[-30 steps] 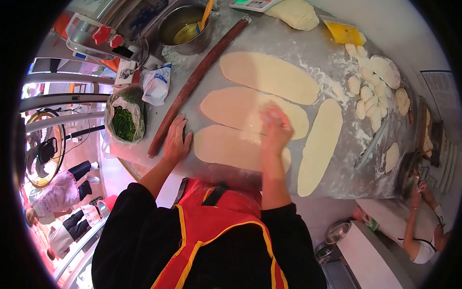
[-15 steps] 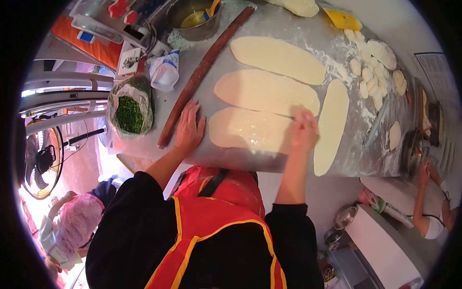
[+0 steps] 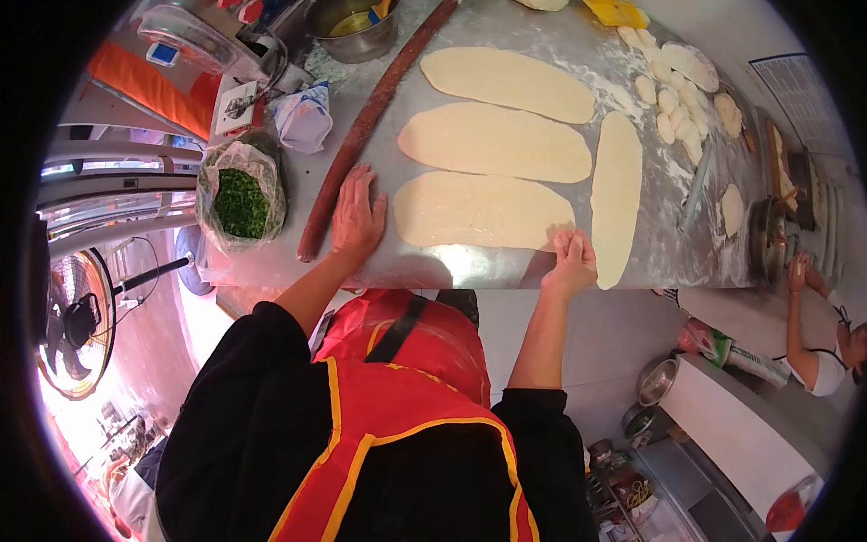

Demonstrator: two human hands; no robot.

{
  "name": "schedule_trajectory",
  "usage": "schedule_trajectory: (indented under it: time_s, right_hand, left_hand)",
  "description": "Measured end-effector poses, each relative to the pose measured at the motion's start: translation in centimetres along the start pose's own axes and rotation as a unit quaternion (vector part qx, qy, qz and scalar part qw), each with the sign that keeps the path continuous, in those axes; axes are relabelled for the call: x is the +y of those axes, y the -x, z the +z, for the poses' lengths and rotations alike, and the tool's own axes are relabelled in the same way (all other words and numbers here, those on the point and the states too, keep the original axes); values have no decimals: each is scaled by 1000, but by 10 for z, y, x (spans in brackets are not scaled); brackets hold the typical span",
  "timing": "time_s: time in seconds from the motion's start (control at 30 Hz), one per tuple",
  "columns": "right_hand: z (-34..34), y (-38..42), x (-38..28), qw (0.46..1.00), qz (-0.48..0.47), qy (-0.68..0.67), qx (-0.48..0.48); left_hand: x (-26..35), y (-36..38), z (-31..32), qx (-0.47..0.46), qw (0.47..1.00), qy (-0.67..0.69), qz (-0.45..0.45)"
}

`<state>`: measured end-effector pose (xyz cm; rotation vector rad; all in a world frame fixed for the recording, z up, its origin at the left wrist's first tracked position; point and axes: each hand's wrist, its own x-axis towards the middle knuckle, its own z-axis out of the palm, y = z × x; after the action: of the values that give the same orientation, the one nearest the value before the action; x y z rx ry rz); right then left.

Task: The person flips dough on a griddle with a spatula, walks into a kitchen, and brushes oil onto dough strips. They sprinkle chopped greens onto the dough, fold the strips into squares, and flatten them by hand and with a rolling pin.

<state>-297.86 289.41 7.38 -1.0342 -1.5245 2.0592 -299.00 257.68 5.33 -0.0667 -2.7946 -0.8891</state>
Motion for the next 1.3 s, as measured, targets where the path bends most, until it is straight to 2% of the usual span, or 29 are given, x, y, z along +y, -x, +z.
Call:
schedule_trajectory:
  time_s: [0.07,0.17,0.2,0.3,0.4,0.53,0.63,0.67,0.77,0.87,0.97,1.03,1.1,1.23,1.3]
  right_hand:
    - [-5,2,5,998,-16,-35,-48]
    - [21,21,8,997,1,16,-77]
    - [15,8,10,999,-15,4,-44]
    - [2,-2,-10,998,19,46,26]
    - [7,9,-18,993,73,51,-73]
    - [-34,-81,-39,991,7,-128,45]
    - [-54,-138,-46,995,-65,21,70]
    - [-36,-131,-63,995,-37,93,8]
    - [-14,-171,-70,993,-60,70,-79]
    - [1,-199,-89,985,-56,139,-88]
    - [-12,-200,-110,982,-58,169,-62]
    - [-48,-195,-105,943,-81,297,-127]
    - [-75,-174,-99,912,-5,321,-254]
    - [-65,-179,-94,909,-82,333,-235]
    - [-31,-199,-100,916,-98,322,-220]
  left_hand:
    - [0,-1,1,2,1000,3,-7]
    - [2,-2,0,2,1000,4,-3]
    - [1,-2,0,3,1000,5,-1]
    - [0,-4,-1,1,1000,4,-1]
    - [3,-1,-1,1,1000,1,-2]
    - [2,-2,2,3,1000,-12,6]
    - [4,-2,2,1,1000,-24,12]
    - [4,-3,2,3,999,-29,15]
    - [8,-5,1,1,999,-41,19]
    - [12,-6,1,-9,999,-47,4]
    - [10,-7,0,-14,999,-49,5]
    - [11,-8,1,-7,999,-50,13]
    - [9,-7,1,-11,999,-48,12]
    - [14,-9,-1,-17,997,-73,-8]
    - [13,-8,6,-15,997,-71,-9]
